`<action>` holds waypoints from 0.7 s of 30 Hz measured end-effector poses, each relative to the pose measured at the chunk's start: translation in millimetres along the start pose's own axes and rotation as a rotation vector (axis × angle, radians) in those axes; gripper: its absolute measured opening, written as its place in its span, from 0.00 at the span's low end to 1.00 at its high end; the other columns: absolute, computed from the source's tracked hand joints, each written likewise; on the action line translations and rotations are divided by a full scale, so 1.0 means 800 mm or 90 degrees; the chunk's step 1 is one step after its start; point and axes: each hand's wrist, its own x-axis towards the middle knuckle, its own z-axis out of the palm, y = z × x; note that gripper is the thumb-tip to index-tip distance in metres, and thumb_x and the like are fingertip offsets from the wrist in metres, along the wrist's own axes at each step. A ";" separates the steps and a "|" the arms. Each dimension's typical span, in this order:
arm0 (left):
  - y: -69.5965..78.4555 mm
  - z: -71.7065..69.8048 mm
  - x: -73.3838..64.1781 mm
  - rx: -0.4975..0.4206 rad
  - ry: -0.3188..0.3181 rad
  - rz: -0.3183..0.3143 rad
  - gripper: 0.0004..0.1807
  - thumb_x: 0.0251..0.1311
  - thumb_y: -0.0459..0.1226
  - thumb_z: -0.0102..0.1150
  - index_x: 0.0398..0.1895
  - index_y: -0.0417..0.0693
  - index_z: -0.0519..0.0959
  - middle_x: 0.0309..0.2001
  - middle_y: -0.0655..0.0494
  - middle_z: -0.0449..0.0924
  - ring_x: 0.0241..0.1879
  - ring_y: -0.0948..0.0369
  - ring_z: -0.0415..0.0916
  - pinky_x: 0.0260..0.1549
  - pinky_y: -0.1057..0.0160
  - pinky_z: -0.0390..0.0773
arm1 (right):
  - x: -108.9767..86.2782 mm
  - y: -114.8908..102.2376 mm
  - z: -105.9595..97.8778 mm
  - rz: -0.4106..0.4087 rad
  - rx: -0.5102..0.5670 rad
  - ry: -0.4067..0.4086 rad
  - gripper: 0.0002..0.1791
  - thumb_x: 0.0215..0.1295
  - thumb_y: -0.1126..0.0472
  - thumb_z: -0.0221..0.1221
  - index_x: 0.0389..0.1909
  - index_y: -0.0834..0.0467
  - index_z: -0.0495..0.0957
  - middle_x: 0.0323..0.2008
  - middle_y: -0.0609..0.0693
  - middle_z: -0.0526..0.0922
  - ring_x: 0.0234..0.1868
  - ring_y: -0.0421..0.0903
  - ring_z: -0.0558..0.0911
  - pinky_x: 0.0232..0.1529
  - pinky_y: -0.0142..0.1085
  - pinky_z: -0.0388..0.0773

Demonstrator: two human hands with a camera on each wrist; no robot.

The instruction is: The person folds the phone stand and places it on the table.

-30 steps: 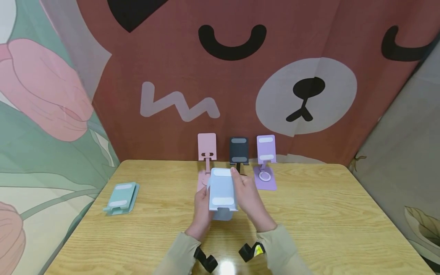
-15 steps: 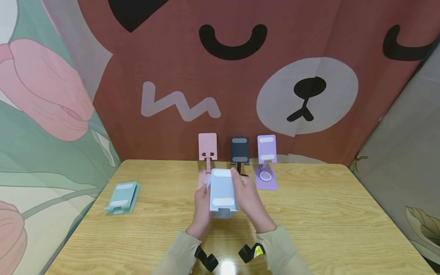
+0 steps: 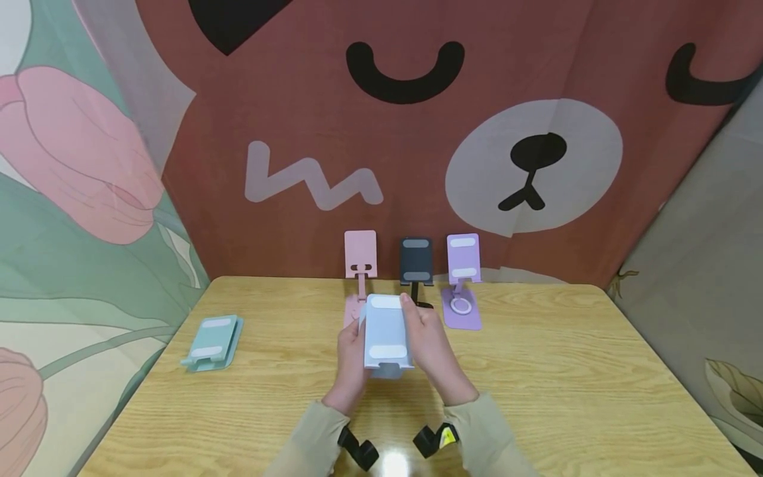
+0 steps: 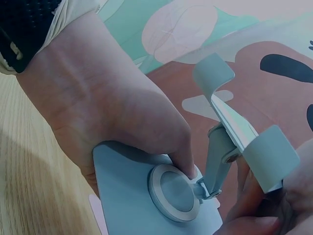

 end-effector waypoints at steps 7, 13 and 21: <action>0.001 0.003 0.002 -0.012 0.000 0.001 0.21 0.79 0.42 0.49 0.48 0.31 0.83 0.32 0.46 0.86 0.29 0.62 0.80 0.29 0.65 0.80 | 0.002 -0.004 -0.004 -0.011 0.003 -0.008 0.34 0.81 0.40 0.43 0.37 0.64 0.85 0.27 0.55 0.84 0.26 0.48 0.82 0.26 0.42 0.82; 0.002 0.005 0.005 0.010 -0.009 0.004 0.23 0.79 0.45 0.47 0.48 0.33 0.83 0.35 0.46 0.86 0.31 0.61 0.81 0.31 0.65 0.80 | 0.002 -0.012 -0.008 -0.011 0.010 -0.013 0.36 0.79 0.36 0.43 0.35 0.64 0.84 0.25 0.55 0.83 0.25 0.48 0.82 0.26 0.42 0.82; 0.001 0.004 0.000 -0.004 -0.008 -0.017 0.21 0.80 0.41 0.46 0.51 0.31 0.82 0.37 0.46 0.86 0.35 0.61 0.80 0.35 0.65 0.79 | 0.004 -0.008 -0.005 0.006 0.028 -0.017 0.37 0.77 0.34 0.43 0.40 0.63 0.85 0.29 0.56 0.84 0.28 0.51 0.82 0.29 0.42 0.82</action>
